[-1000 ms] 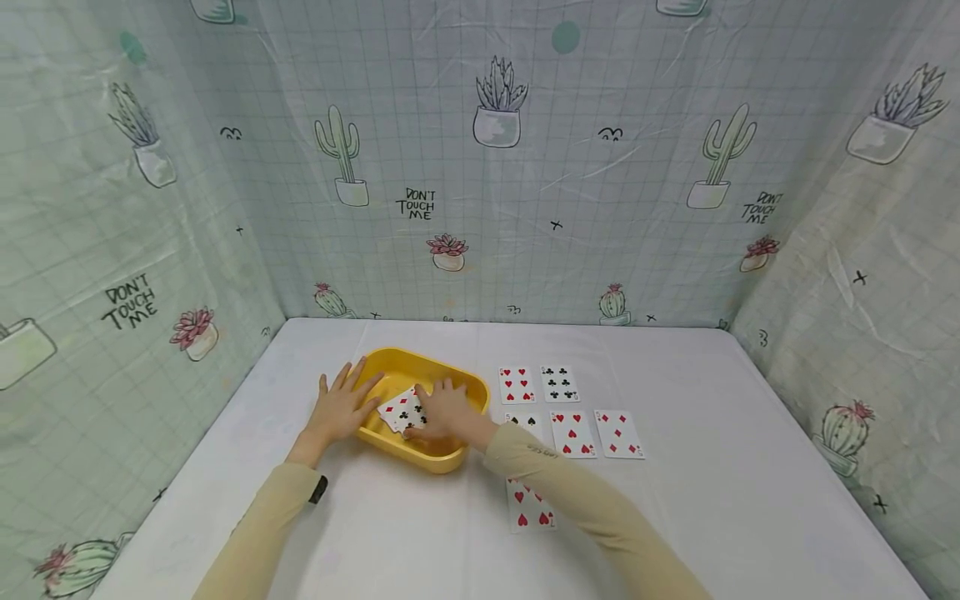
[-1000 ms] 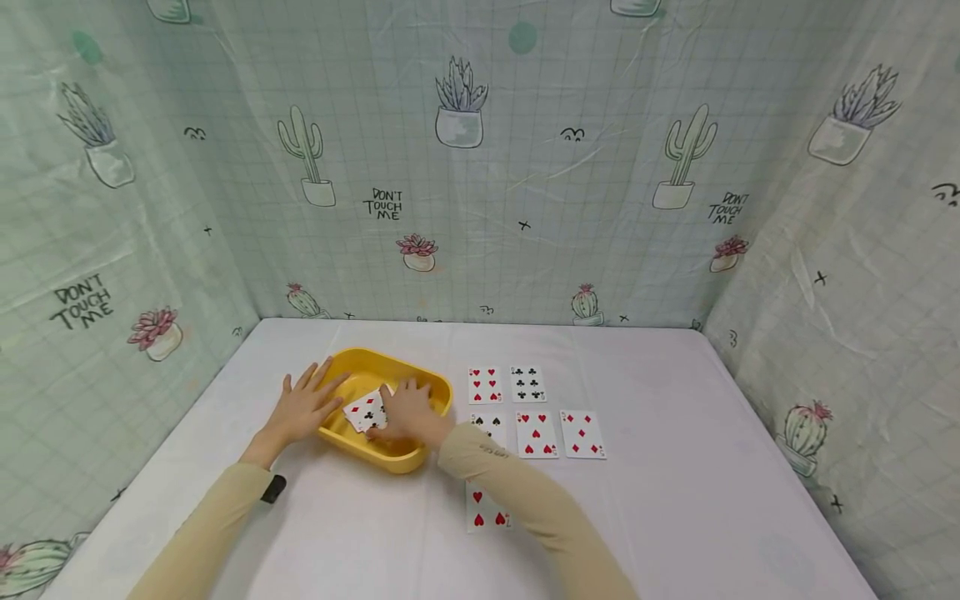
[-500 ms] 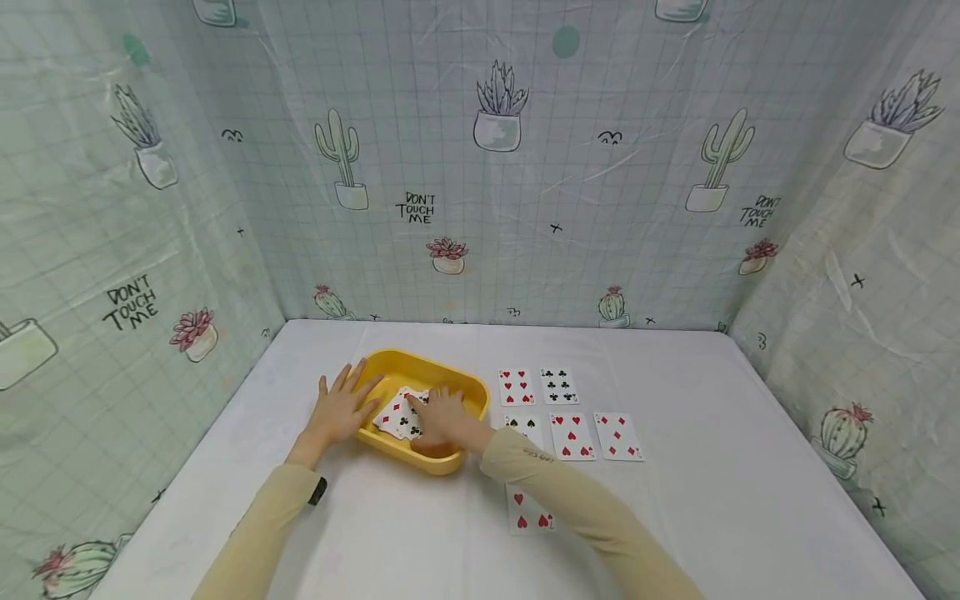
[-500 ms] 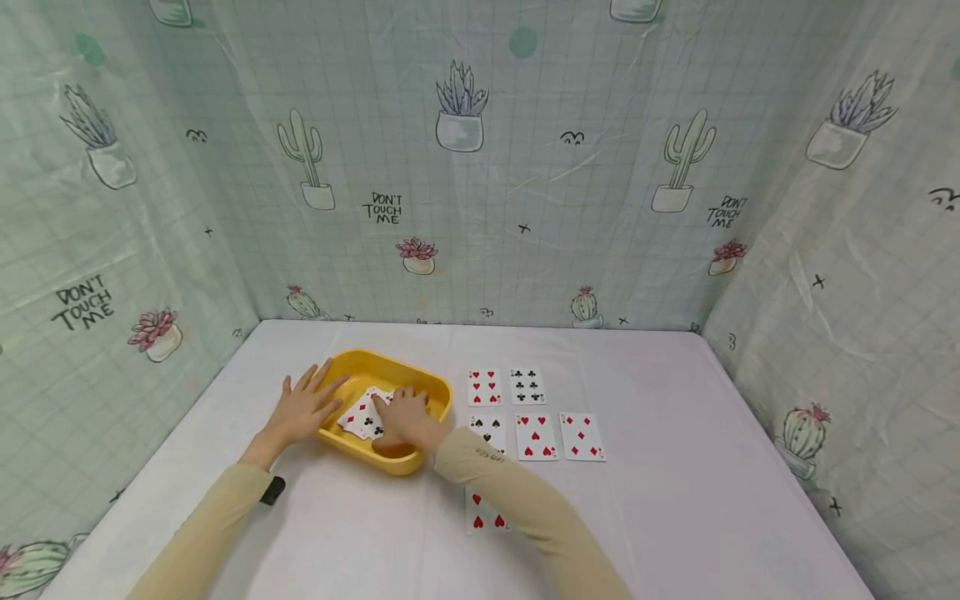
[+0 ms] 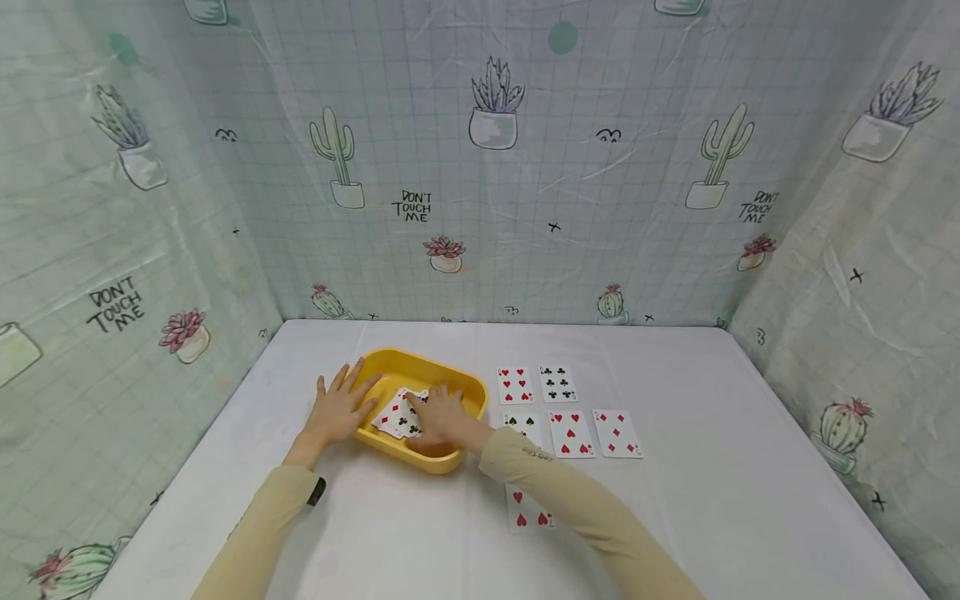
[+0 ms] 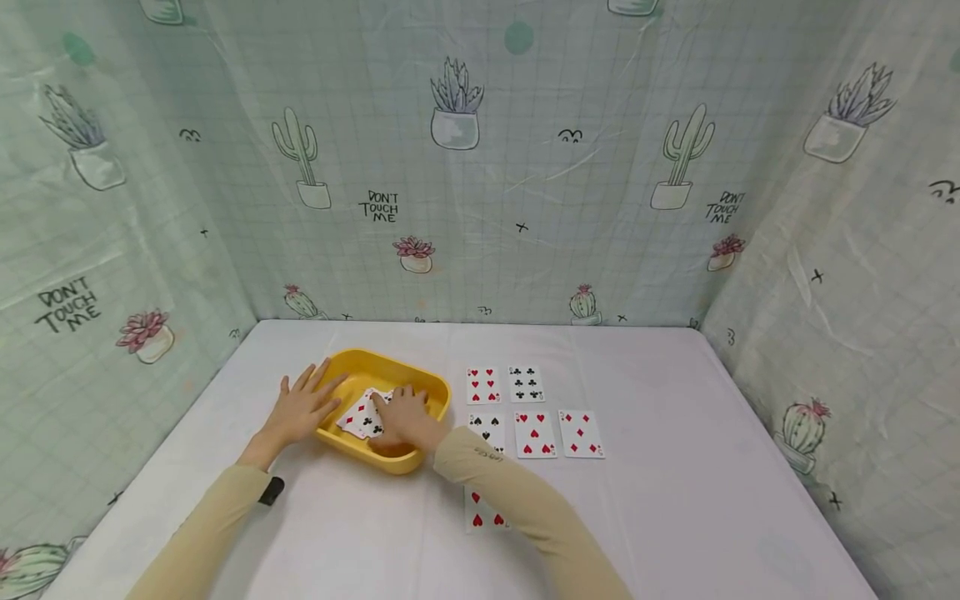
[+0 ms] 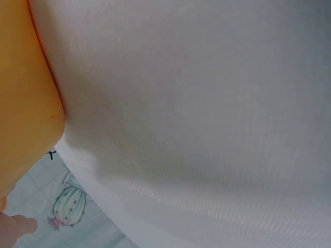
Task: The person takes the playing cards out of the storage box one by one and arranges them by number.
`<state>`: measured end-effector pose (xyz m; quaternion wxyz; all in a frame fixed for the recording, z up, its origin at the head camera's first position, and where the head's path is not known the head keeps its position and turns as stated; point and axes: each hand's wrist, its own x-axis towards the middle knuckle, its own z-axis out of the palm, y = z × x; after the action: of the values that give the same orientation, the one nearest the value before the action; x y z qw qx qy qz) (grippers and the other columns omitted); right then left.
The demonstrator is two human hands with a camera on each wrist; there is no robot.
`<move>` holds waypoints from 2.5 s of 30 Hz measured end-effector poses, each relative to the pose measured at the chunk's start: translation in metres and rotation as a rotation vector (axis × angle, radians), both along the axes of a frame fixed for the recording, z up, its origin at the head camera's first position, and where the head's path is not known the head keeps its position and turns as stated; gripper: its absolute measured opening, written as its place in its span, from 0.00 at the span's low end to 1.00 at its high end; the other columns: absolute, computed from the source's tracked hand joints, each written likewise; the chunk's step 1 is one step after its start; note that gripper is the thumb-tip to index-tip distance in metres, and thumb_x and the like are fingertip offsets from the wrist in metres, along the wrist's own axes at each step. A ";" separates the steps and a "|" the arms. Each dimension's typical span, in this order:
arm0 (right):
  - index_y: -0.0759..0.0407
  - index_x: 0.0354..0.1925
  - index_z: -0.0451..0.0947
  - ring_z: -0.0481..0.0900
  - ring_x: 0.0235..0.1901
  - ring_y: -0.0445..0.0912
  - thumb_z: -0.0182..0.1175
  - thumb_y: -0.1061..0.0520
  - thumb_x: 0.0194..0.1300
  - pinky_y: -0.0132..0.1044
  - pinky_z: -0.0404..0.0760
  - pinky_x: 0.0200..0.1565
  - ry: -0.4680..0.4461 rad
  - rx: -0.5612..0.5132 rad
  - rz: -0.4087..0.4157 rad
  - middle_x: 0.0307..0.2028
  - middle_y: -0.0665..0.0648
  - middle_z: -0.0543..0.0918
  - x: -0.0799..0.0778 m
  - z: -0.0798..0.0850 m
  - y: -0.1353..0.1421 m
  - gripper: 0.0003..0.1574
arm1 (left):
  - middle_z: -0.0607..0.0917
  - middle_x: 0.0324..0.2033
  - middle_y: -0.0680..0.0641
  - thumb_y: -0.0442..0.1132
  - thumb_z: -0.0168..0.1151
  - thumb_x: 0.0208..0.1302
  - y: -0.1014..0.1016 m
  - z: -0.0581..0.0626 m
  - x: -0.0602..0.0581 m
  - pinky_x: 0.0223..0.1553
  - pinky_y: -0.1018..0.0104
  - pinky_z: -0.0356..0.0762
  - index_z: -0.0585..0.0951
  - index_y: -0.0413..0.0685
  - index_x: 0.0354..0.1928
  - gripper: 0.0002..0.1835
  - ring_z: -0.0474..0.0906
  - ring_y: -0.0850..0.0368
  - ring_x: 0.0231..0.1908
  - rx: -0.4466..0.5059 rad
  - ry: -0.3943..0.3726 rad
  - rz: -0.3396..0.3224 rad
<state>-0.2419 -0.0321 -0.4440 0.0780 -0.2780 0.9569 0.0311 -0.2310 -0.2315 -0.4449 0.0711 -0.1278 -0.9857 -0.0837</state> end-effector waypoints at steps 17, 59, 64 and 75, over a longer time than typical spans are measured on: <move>0.41 0.67 0.49 0.60 0.56 0.54 0.55 0.27 0.48 0.58 0.67 0.54 0.002 -0.031 0.016 0.55 0.61 0.66 -0.003 0.009 0.012 0.53 | 0.51 0.68 0.38 0.51 0.46 0.65 -0.001 0.000 0.000 0.57 0.28 0.36 0.63 0.51 0.64 0.26 0.47 0.33 0.65 0.022 -0.017 -0.012; 0.38 0.67 0.47 0.59 0.54 0.52 0.56 0.32 0.49 0.50 0.68 0.46 0.130 -0.203 0.163 0.63 0.56 0.59 0.031 0.054 0.082 0.51 | 0.52 0.68 0.38 0.51 0.46 0.64 -0.002 0.000 0.000 0.58 0.28 0.37 0.63 0.51 0.64 0.27 0.47 0.34 0.65 0.027 -0.027 -0.009; 0.39 0.67 0.49 0.60 0.54 0.52 0.57 0.34 0.50 0.50 0.67 0.46 0.162 -0.200 0.186 0.64 0.56 0.59 0.040 0.058 0.098 0.49 | 0.51 0.68 0.38 0.51 0.45 0.65 -0.002 0.000 0.000 0.58 0.28 0.37 0.63 0.52 0.64 0.27 0.47 0.34 0.65 0.021 -0.026 -0.009; 0.41 0.66 0.50 0.58 0.58 0.57 0.58 0.40 0.52 0.56 0.66 0.50 0.130 -0.232 0.198 0.65 0.60 0.56 0.060 0.056 0.138 0.47 | 0.51 0.68 0.38 0.51 0.45 0.65 -0.002 0.001 0.000 0.57 0.28 0.38 0.63 0.52 0.64 0.27 0.47 0.34 0.65 0.015 -0.026 -0.003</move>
<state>-0.1819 0.1054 -0.3879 -0.0199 -0.3755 0.9250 -0.0541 -0.2309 -0.2332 -0.4441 0.0592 -0.1275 -0.9857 -0.0931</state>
